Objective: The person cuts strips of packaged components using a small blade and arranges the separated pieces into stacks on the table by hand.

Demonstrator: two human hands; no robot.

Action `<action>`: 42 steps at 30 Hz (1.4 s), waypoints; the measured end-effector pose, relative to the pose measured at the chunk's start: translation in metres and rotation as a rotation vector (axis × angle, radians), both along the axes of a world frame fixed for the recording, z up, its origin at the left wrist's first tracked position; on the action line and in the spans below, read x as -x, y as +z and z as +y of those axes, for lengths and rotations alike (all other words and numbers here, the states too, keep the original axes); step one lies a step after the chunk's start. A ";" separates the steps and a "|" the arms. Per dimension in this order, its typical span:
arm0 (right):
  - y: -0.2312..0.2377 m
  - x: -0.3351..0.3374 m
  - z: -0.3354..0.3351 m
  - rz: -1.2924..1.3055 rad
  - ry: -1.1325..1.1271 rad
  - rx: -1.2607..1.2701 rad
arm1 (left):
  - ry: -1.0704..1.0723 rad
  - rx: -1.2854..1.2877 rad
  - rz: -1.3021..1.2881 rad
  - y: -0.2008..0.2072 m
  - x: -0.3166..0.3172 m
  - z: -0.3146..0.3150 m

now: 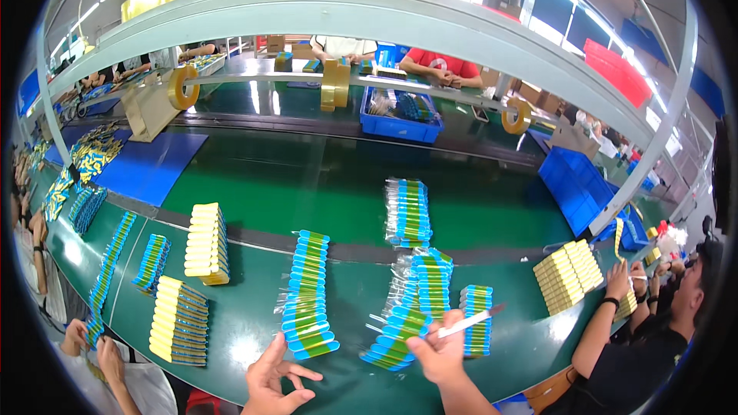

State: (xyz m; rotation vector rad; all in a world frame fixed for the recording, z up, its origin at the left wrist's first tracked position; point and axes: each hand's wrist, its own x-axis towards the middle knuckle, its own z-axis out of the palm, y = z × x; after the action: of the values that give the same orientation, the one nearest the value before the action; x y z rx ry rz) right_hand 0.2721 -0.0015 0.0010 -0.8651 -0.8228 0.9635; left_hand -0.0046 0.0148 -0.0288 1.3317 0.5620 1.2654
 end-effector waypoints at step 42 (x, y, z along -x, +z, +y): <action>-0.002 0.046 0.005 -0.718 0.736 0.303 | -0.116 0.418 0.046 0.000 0.021 0.016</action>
State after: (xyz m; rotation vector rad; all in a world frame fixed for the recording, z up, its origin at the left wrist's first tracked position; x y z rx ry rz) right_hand 0.2260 0.0038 -0.0007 -1.2296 -1.7155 1.4653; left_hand -0.0258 0.0308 -0.0285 1.0274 0.7267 0.9599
